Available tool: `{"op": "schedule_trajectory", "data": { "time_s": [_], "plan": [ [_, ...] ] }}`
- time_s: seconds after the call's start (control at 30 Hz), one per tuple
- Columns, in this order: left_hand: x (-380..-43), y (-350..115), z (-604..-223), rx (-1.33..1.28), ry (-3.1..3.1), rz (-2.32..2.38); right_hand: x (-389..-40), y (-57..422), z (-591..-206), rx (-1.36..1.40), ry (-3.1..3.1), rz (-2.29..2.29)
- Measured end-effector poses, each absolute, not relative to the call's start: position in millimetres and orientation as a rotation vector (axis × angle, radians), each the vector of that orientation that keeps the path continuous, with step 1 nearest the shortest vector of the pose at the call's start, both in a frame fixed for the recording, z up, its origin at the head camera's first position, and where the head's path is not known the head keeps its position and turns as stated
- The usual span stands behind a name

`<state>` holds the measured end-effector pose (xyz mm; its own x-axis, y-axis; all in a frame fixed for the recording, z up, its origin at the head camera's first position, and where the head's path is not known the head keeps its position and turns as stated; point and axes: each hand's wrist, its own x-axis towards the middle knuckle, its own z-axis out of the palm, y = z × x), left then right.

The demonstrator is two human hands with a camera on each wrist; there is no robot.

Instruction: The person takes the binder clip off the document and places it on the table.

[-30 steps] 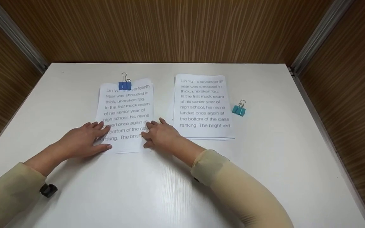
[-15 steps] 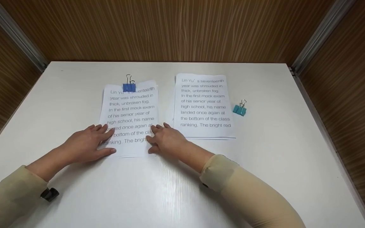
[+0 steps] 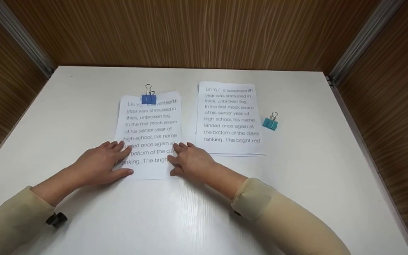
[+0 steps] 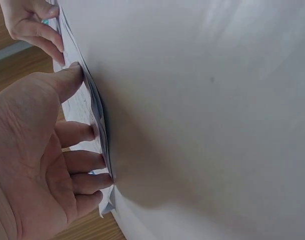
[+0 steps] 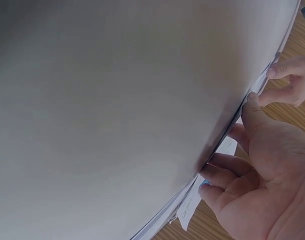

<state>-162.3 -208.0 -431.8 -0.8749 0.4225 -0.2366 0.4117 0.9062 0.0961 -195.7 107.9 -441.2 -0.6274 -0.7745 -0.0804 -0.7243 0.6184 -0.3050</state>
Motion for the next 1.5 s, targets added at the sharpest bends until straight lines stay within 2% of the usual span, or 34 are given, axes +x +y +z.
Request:
{"op": "schedule_trajectory", "data": {
  "time_s": [0.33,0.57,0.93,1.2,1.5],
  "plan": [
    [-161.0,-206.4,-425.5,0.651,2.839,0.104,-190.6,110.2,-438.3,-1.257,2.663,-0.365],
    [-174.3,-210.0,-419.6,0.637,2.917,0.218,-190.9,107.2,-437.3,-1.253,2.665,-0.348],
    [-223.6,-221.3,-403.5,0.404,3.006,0.423,-190.4,107.2,-437.1,-1.249,2.666,-0.358],
    [-267.9,-239.5,-412.0,0.181,2.970,0.733,-190.1,107.0,-436.9,-1.227,2.661,-0.359],
    [-299.2,-249.9,-428.3,0.111,2.802,1.070,-190.0,107.0,-435.2,-1.186,2.640,-0.364]
  ]
}}
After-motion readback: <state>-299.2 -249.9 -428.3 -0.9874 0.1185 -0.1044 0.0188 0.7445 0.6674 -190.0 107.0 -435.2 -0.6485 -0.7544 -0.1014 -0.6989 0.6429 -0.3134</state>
